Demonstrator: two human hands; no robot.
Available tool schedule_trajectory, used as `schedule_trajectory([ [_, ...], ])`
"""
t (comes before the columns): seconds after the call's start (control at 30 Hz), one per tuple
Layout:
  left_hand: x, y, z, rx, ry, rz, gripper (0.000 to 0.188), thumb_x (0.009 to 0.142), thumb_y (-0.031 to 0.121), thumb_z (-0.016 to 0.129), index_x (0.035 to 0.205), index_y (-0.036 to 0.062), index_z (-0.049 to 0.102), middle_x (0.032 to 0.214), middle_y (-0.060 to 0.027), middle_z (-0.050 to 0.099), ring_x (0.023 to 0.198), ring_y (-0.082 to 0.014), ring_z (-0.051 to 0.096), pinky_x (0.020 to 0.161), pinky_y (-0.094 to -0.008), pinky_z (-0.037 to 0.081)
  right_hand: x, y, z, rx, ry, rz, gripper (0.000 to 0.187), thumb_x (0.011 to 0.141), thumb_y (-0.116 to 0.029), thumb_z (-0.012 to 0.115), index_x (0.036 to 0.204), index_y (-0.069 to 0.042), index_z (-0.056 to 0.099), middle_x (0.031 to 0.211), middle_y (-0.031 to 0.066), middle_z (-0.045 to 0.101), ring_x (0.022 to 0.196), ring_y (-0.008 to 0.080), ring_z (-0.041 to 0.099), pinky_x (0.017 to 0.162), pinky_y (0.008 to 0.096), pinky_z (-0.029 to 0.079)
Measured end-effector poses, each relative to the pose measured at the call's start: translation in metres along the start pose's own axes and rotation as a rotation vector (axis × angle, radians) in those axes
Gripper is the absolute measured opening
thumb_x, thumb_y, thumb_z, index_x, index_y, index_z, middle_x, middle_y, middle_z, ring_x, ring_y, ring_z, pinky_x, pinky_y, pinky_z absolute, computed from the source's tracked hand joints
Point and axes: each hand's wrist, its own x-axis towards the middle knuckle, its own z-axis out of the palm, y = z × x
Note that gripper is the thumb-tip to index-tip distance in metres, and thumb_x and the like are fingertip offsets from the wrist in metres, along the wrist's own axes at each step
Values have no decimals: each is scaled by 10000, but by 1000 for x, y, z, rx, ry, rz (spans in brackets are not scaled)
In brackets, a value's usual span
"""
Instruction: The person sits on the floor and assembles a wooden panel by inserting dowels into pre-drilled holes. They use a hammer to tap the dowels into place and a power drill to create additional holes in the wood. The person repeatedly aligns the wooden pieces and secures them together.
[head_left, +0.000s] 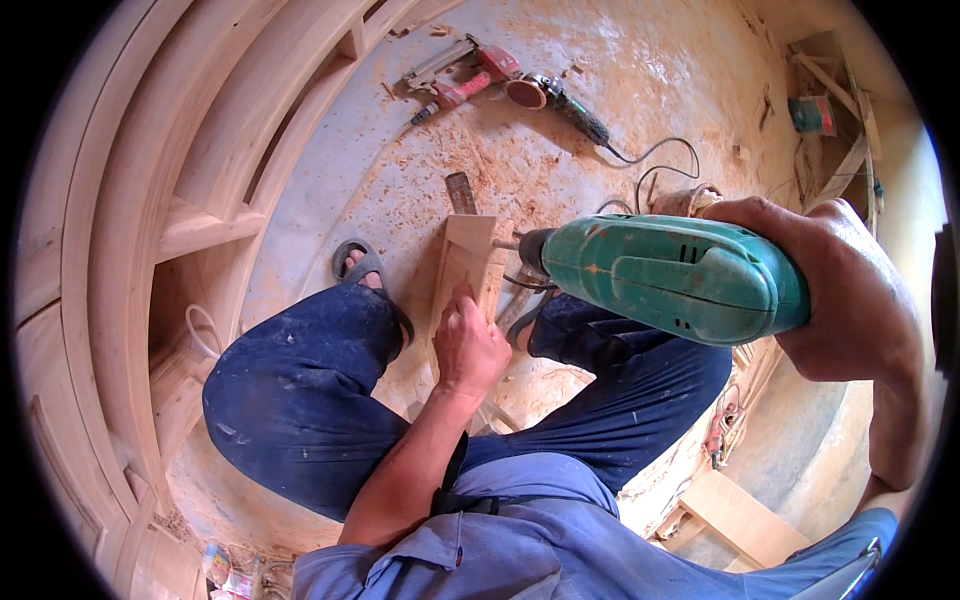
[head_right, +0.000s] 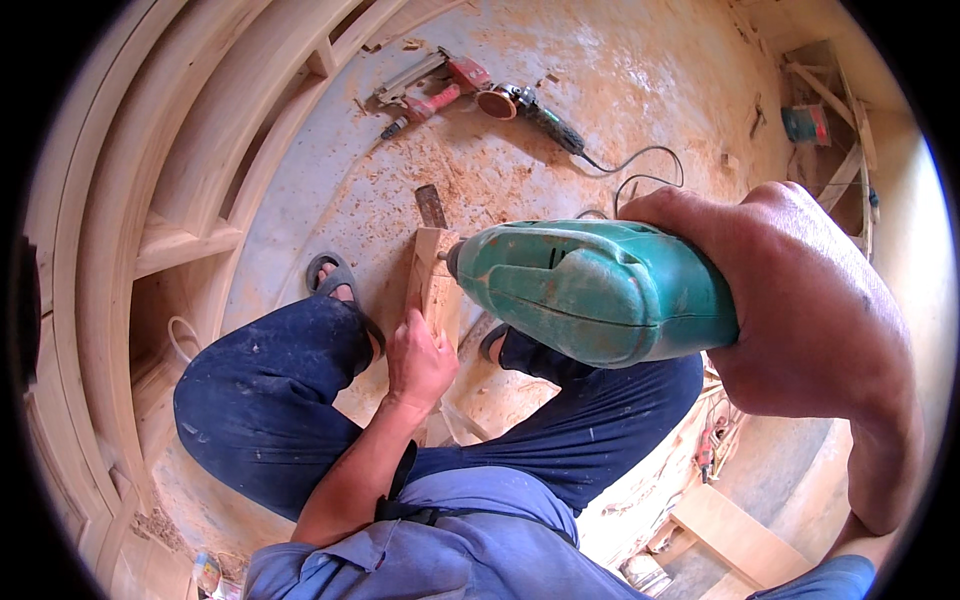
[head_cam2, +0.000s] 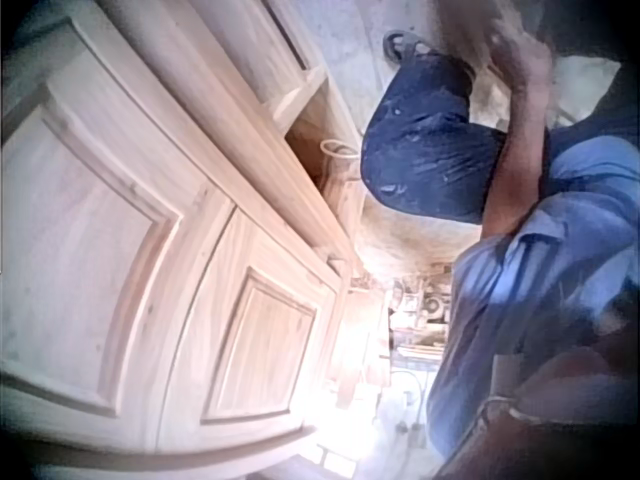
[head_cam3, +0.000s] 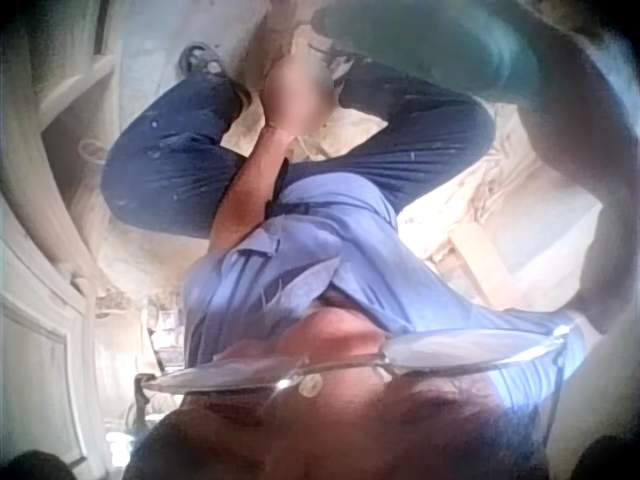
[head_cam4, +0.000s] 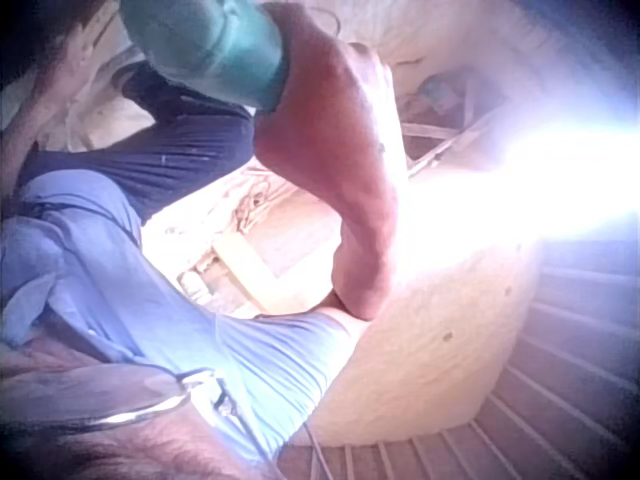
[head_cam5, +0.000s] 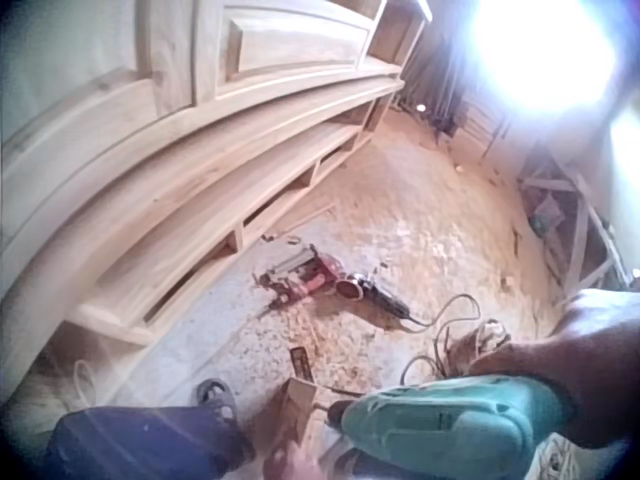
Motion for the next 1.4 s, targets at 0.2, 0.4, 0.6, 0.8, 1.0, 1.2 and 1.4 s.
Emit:
schedule_trajectory([
  [0.2,0,1,-3,-23,7,-12,453,749,15,682,1140,-72,468,1000,-309,610,953,-480,624,821,-534,521,2,-1,2,7,11,-25,653,602,50,803,1227,-75,662,1005,175,760,929,309,762,883,384,602],
  [0.4,0,-2,-2,6,-9,-20,427,764,9,655,1140,-78,472,974,-312,620,937,-485,624,820,-537,514,2,-3,-1,-33,17,-27,642,588,69,753,1206,-83,671,985,175,749,920,325,745,854,396,586],
  [0.6,-1,-8,0,22,83,52,337,822,66,645,1089,-85,507,869,-316,652,829,-500,647,763,-570,504,5,-2,-1,-24,58,-62,642,572,64,727,1196,-78,677,961,190,733,905,365,724,838,435,571],
  [0.8,-2,-1,-6,18,13,-16,344,777,20,626,1074,-83,485,916,-320,639,884,-498,639,798,-560,515,-15,-8,-17,-215,12,-10,753,610,20,846,1326,-70,629,1140,180,719,1018,316,717,911,394,568],
  [1.0,-2,-2,-16,95,33,-31,280,792,54,638,1016,-69,522,894,-317,653,860,-501,647,794,-574,513,-94,108,-4,-42,469,87,825,548,-11,796,1335,-101,562,1065,142,701,897,361,719,874,447,588],
  [1.2,5,-1,-4,132,28,-29,216,815,90,636,958,-50,554,851,-295,661,844,-498,648,784,-573,511,-89,169,67,951,448,246,839,504,-118,715,1313,32,552,1027,176,708,829,274,722,708,376,612],
  [1.4,4,6,-6,133,63,10,227,810,97,643,967,-52,576,880,-298,674,859,-495,659,771,-560,518,-17,251,265,1806,453,202,768,542,-104,693,1288,35,580,1036,167,702,856,281,719,663,374,598],
])
